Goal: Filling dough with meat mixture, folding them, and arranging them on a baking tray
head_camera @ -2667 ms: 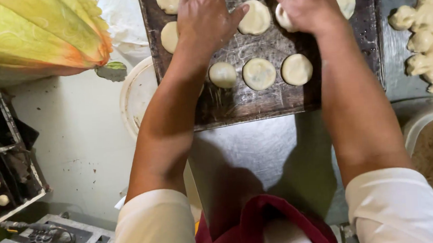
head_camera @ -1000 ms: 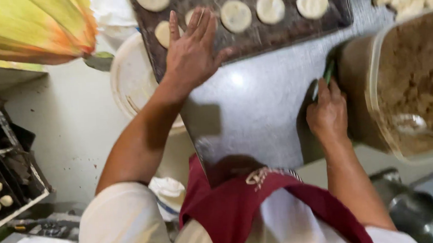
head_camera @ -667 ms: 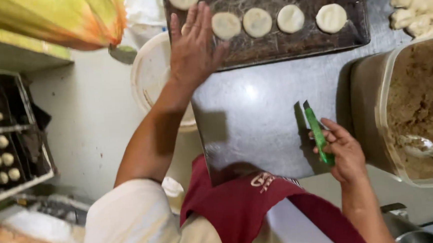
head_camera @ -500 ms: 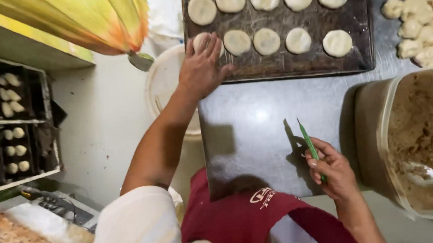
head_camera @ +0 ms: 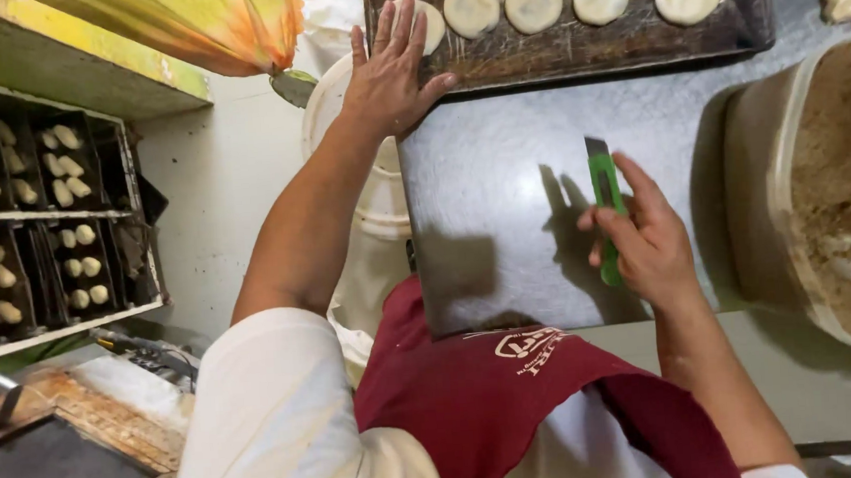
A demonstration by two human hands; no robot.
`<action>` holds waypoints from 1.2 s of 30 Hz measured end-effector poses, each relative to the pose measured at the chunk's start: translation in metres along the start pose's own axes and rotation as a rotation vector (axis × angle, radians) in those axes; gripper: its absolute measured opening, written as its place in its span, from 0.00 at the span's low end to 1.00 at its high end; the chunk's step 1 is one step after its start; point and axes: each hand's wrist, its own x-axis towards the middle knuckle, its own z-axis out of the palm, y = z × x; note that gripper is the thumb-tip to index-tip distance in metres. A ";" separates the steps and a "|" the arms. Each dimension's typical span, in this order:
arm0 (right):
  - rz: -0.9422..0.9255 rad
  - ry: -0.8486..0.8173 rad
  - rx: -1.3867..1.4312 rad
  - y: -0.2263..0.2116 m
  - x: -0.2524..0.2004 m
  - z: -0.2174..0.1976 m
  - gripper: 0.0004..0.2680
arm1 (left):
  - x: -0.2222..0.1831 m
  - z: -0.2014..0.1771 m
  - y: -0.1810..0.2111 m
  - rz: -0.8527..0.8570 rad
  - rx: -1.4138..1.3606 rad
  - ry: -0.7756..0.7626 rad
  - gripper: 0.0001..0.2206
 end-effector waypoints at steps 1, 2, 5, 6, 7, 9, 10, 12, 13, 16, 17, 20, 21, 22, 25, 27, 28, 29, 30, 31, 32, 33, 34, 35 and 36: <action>0.010 0.038 -0.179 -0.012 0.007 0.014 0.24 | -0.001 0.015 -0.010 0.090 -0.016 0.230 0.41; 0.014 0.098 -0.351 -0.025 0.018 0.029 0.25 | 0.009 0.025 -0.022 0.207 -0.028 0.465 0.39; 0.204 0.103 -0.505 -0.059 0.054 0.073 0.26 | 0.010 0.042 -0.036 0.186 0.060 0.393 0.37; 0.236 0.097 -0.507 -0.055 0.058 0.084 0.26 | 0.007 0.043 -0.035 0.184 0.042 0.366 0.37; 0.226 0.121 -0.460 -0.052 0.062 0.097 0.25 | 0.002 0.041 -0.035 0.183 -0.028 0.311 0.36; 0.180 0.165 -0.419 -0.049 0.087 0.117 0.25 | 0.004 0.020 -0.047 0.197 -0.090 0.291 0.36; 0.168 0.142 -0.301 -0.040 0.091 0.122 0.25 | -0.005 0.017 -0.049 0.219 -0.185 0.378 0.33; 0.171 0.137 -0.187 -0.023 0.093 0.129 0.25 | -0.024 0.012 -0.055 0.254 -0.296 0.450 0.31; 0.139 0.043 0.026 -0.014 0.091 0.130 0.27 | -0.035 0.009 -0.059 0.337 -0.405 0.500 0.26; 0.071 -0.088 0.214 -0.010 0.084 0.139 0.31 | -0.060 0.003 -0.071 0.474 -0.629 0.561 0.21; 0.041 -0.142 0.192 -0.013 0.080 0.144 0.32 | -0.070 0.002 -0.075 0.510 -0.739 0.574 0.19; -0.174 -0.034 0.415 0.029 0.084 0.157 0.27 | -0.089 0.051 -0.064 0.357 -0.962 0.528 0.16; -0.183 -0.030 0.406 0.037 0.088 0.157 0.27 | -0.100 0.051 -0.046 0.368 -0.966 0.534 0.16; -0.147 0.067 0.417 0.045 0.091 0.161 0.23 | -0.115 0.053 -0.031 0.361 -1.001 0.233 0.10; -0.122 0.233 0.367 0.053 0.099 0.180 0.16 | -0.138 0.034 -0.011 0.347 -1.244 -0.308 0.08; -0.130 0.321 0.306 0.056 0.106 0.186 0.14 | -0.132 0.037 -0.003 0.347 -1.457 -0.576 0.13; -0.155 0.380 0.254 0.061 0.108 0.186 0.12 | -0.125 0.051 0.002 0.323 -1.507 -0.572 0.16; -0.180 0.439 0.200 0.065 0.110 0.186 0.12 | -0.117 0.065 0.007 0.299 -1.556 -0.569 0.20; -0.184 0.442 0.198 0.067 0.111 0.186 0.12 | -0.115 0.066 0.007 0.305 -1.555 -0.568 0.20; -0.184 0.447 0.203 0.068 0.113 0.186 0.13 | -0.112 0.066 0.009 0.311 -1.440 -0.539 0.17; -0.188 0.458 0.211 0.068 0.115 0.186 0.13 | -0.107 0.066 0.009 0.321 -1.320 -0.509 0.16; -0.198 0.465 0.211 0.063 0.116 0.185 0.13 | -0.106 0.056 0.006 0.332 -1.313 -0.509 0.16; -0.165 0.433 0.214 0.059 0.115 0.185 0.12 | -0.106 0.047 0.004 0.384 -1.140 -0.495 0.16; -0.133 0.400 0.217 0.055 0.114 0.184 0.11 | -0.106 0.039 0.002 0.433 -0.968 -0.478 0.16; -0.130 0.405 0.217 0.056 0.113 0.178 0.11 | -0.099 0.028 -0.003 0.435 -0.968 -0.483 0.16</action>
